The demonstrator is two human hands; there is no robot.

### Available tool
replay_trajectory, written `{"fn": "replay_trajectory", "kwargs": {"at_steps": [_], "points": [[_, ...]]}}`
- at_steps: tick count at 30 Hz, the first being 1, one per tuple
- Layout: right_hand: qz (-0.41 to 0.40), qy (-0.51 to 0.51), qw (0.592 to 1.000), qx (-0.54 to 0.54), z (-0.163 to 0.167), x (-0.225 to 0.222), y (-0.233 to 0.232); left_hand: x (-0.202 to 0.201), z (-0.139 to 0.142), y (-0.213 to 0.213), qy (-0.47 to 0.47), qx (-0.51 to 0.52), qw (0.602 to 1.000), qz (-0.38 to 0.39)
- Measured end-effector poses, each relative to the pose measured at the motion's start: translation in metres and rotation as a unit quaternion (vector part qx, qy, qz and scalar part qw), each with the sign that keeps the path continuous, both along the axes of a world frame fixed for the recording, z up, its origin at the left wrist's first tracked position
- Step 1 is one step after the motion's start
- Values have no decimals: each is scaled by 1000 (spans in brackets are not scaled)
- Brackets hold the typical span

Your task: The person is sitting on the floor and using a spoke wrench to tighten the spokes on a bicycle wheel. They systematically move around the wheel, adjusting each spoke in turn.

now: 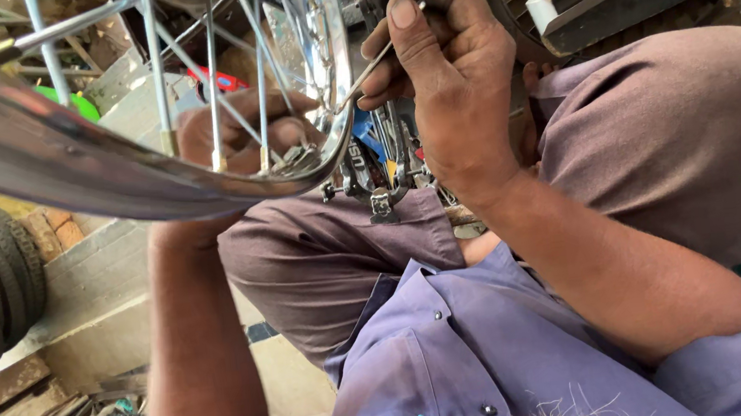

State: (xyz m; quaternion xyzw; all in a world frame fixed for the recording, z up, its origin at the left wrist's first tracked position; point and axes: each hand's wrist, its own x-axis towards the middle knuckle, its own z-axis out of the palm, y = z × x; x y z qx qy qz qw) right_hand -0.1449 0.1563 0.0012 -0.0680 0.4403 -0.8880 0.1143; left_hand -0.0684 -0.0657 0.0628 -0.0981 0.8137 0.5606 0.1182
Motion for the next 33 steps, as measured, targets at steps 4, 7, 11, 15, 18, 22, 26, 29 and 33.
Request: {"fn": "replay_trajectory", "kwargs": {"at_steps": [4,7,11,15,18,22,26,29,33], "points": [[-7,46,998,45,4,22,-8,31,-19,21,125,-53,991,20],[-24,137,983,119,0,38,-11,50,-42,49,77,21,979,188],[-99,394,883,236,1,46,-5,55,-59,64,191,-14,961,200],[55,115,988,92,9,21,-13,51,-49,62,201,-30,962,180],[242,-312,914,-94,6,-12,-26,49,-37,65,209,43,958,194],[119,-137,982,-59,-3,-3,-21,51,-28,66,162,-5,969,185],[39,115,992,44,-3,29,-9,55,-29,64,160,-25,966,203],[-41,345,920,181,2,33,-10,54,-29,63,153,-60,967,197],[156,-99,982,-23,-1,6,-25,52,-22,67,152,-57,970,184]]}}
